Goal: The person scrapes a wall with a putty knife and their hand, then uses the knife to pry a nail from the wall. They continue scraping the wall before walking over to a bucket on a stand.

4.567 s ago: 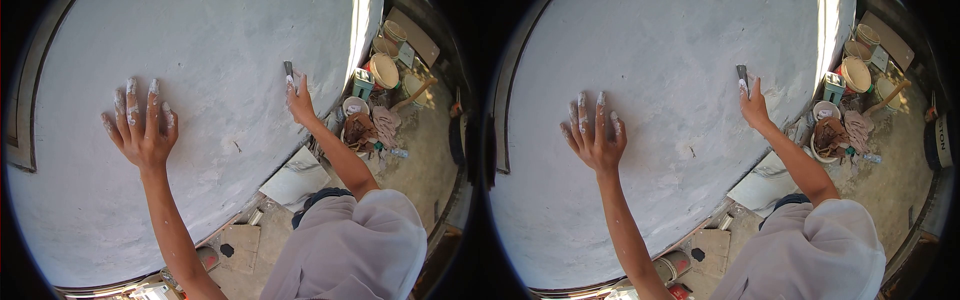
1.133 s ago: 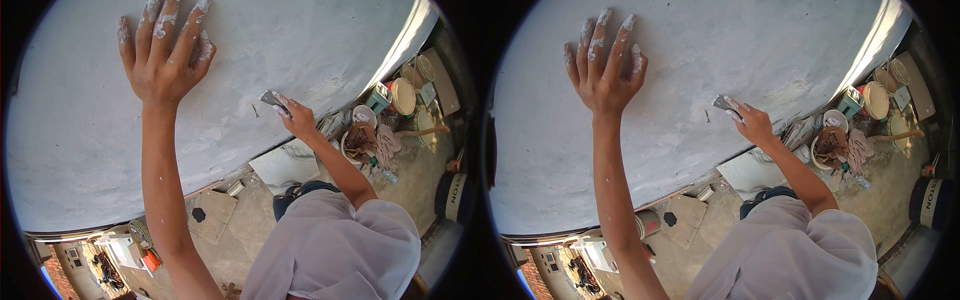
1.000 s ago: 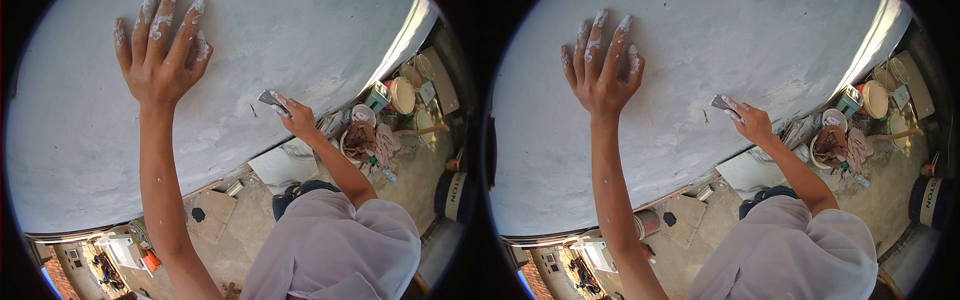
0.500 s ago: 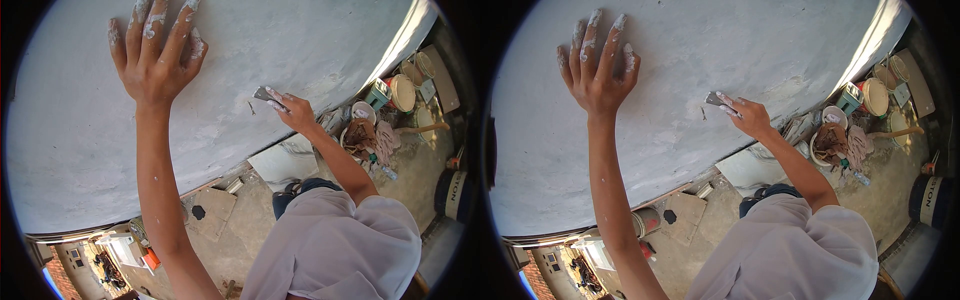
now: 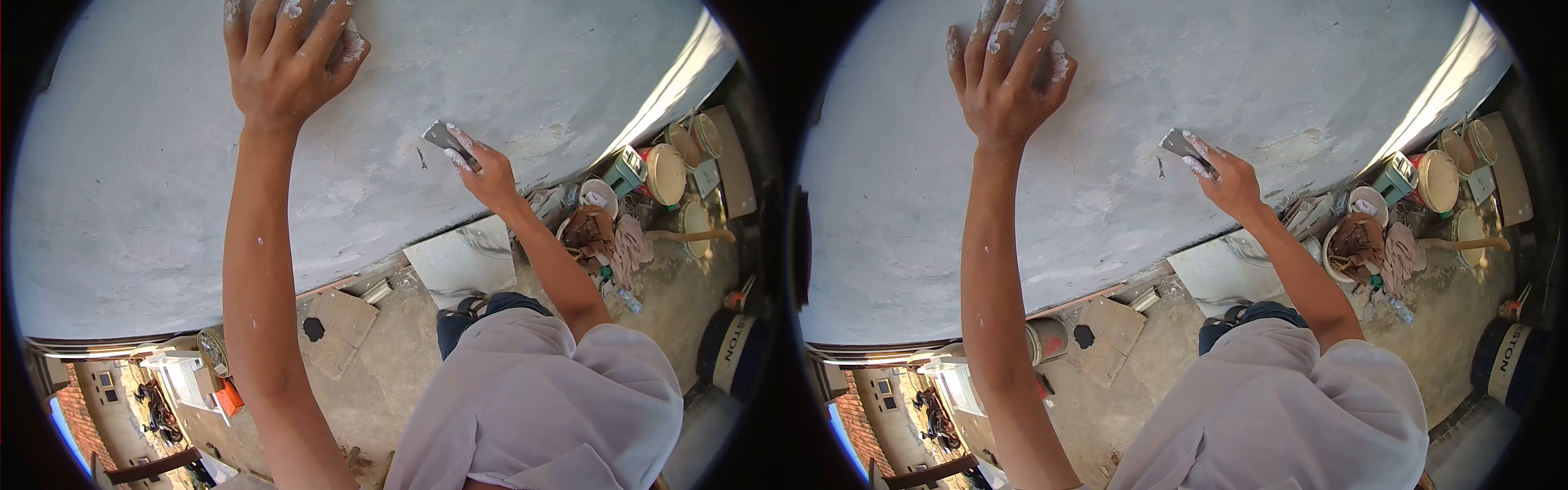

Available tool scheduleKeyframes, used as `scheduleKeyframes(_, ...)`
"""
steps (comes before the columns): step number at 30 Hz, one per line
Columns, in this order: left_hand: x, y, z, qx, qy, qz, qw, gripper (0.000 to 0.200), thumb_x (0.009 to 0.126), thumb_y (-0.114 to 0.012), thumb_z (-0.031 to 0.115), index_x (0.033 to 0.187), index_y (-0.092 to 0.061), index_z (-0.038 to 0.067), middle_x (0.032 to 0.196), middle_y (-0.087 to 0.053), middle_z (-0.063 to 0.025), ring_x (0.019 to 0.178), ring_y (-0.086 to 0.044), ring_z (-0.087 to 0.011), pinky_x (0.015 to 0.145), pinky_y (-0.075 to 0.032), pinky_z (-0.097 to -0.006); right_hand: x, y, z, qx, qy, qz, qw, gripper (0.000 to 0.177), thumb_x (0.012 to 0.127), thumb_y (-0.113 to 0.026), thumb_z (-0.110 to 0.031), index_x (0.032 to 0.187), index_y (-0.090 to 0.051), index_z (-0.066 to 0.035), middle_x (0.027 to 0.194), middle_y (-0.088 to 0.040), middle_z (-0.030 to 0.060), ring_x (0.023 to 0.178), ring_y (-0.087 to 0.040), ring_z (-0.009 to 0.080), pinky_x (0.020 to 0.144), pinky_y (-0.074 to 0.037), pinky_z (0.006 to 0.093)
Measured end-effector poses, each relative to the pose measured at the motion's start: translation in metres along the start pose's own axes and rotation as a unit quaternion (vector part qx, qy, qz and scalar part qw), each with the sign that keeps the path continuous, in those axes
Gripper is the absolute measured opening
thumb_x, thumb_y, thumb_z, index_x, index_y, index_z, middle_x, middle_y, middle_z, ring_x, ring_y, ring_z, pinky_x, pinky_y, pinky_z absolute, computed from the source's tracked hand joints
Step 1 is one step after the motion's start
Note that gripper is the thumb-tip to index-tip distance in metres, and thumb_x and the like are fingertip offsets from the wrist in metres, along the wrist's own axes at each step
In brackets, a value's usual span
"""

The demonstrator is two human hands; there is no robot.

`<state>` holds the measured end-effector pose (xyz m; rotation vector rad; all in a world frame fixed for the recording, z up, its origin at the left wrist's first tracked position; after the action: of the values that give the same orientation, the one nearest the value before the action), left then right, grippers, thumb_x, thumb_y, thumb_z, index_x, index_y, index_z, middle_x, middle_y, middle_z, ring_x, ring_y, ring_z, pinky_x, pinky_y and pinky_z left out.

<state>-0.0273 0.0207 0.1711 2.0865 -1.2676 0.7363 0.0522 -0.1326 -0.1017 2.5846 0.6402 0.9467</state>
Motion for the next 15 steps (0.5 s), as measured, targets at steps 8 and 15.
scheduleKeyframes(8, -0.013, 0.012, 0.021, -0.093, 0.125, -0.121, 0.98, 0.07, 0.071, -0.066, 0.017, 0.139, -0.05, 0.015, 0.15, -0.04, -0.0107, 0.14, -0.035, -0.0303, 0.115, -0.023, -0.0565, -0.035, 0.007, 0.003, 0.1, -0.089, -0.017, 0.991, 0.055, 0.089, -0.063, -0.007, 0.141, -0.047, -0.013, 0.113, -0.067, 0.019, 0.095, -0.068, 0.0246, 0.082, -0.049, 0.0305)
scheduleKeyframes(15, -0.165, 0.064, 0.098, -0.049, 0.295, -0.286, 0.911, 0.063, 0.077, -0.07, 0.031, 0.135, -0.052, 0.019, 0.15, -0.038, -0.0057, 0.14, -0.033, -0.0264, 0.113, -0.019, -0.0661, -0.09, 0.047, 0.133, 0.192, -0.337, -0.062, 0.92, 0.03, 0.098, -0.053, -0.012, 0.126, -0.052, -0.003, 0.082, -0.057, 0.0019, 0.053, -0.04, 0.0032, 0.043, -0.032, 0.0209)
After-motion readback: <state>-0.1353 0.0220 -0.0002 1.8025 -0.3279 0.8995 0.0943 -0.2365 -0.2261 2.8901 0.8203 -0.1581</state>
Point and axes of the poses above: each hand's wrist, its own x-axis towards the middle knuckle, its own y-axis out of the back of the hand, z = x × y, the point moved 4 cm from there along x, towards the middle knuckle
